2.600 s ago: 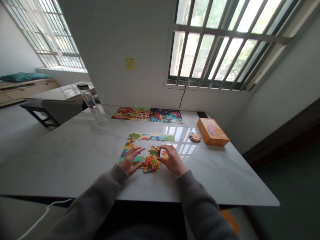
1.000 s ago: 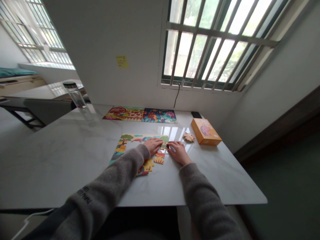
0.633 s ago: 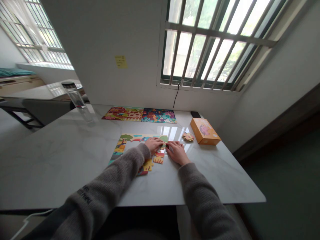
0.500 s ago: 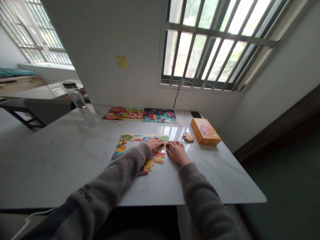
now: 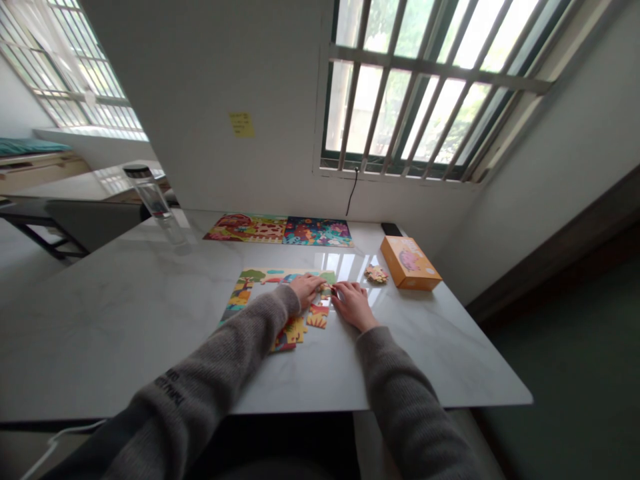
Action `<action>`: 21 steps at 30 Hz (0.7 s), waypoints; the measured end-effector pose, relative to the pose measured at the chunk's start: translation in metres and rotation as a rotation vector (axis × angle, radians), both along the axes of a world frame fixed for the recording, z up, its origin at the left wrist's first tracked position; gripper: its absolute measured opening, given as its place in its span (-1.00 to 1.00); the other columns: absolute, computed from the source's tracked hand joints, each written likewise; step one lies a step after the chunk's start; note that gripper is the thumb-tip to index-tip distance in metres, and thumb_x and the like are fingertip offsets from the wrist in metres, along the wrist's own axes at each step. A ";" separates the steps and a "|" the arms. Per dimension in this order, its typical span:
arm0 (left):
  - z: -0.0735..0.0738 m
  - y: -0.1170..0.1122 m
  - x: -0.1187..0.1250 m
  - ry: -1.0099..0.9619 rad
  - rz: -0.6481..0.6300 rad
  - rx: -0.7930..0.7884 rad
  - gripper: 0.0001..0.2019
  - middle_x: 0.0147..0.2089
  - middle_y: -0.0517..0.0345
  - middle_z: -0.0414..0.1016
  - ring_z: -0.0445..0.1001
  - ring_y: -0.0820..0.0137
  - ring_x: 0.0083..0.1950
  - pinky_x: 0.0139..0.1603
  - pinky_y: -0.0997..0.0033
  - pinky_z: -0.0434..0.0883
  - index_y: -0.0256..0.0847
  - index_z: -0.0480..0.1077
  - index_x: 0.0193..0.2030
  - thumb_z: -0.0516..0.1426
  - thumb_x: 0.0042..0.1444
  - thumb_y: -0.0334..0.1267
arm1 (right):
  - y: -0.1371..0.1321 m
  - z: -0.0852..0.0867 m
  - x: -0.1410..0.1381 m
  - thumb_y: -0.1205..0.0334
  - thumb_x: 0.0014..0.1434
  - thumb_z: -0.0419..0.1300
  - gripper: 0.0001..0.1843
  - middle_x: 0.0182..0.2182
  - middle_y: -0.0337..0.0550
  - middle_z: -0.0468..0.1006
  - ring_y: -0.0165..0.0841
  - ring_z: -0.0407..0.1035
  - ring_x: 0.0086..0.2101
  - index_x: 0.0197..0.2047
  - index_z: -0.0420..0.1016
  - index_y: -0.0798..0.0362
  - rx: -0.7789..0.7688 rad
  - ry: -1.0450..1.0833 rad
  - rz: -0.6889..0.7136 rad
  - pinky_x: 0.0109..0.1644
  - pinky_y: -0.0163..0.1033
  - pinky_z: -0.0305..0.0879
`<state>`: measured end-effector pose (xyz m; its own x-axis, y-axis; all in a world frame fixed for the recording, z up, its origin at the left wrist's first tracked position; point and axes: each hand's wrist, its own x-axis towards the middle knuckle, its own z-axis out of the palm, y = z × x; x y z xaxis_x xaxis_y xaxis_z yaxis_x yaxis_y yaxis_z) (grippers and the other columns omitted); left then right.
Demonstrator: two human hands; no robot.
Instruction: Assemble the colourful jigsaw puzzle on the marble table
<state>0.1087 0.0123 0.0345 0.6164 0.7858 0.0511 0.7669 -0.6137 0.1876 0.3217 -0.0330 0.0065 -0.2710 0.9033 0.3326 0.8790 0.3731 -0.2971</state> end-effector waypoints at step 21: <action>0.008 -0.052 -0.073 -0.365 -0.090 0.113 -0.71 0.05 0.00 0.57 0.48 0.17 0.12 0.26 0.03 0.35 -0.16 0.48 0.08 0.07 0.28 -0.27 | -0.041 0.022 -0.018 0.02 -0.01 0.46 -0.54 -0.09 -0.12 0.48 -0.15 0.32 -0.03 -0.09 0.45 -0.04 -0.213 0.089 0.132 0.11 0.00 0.21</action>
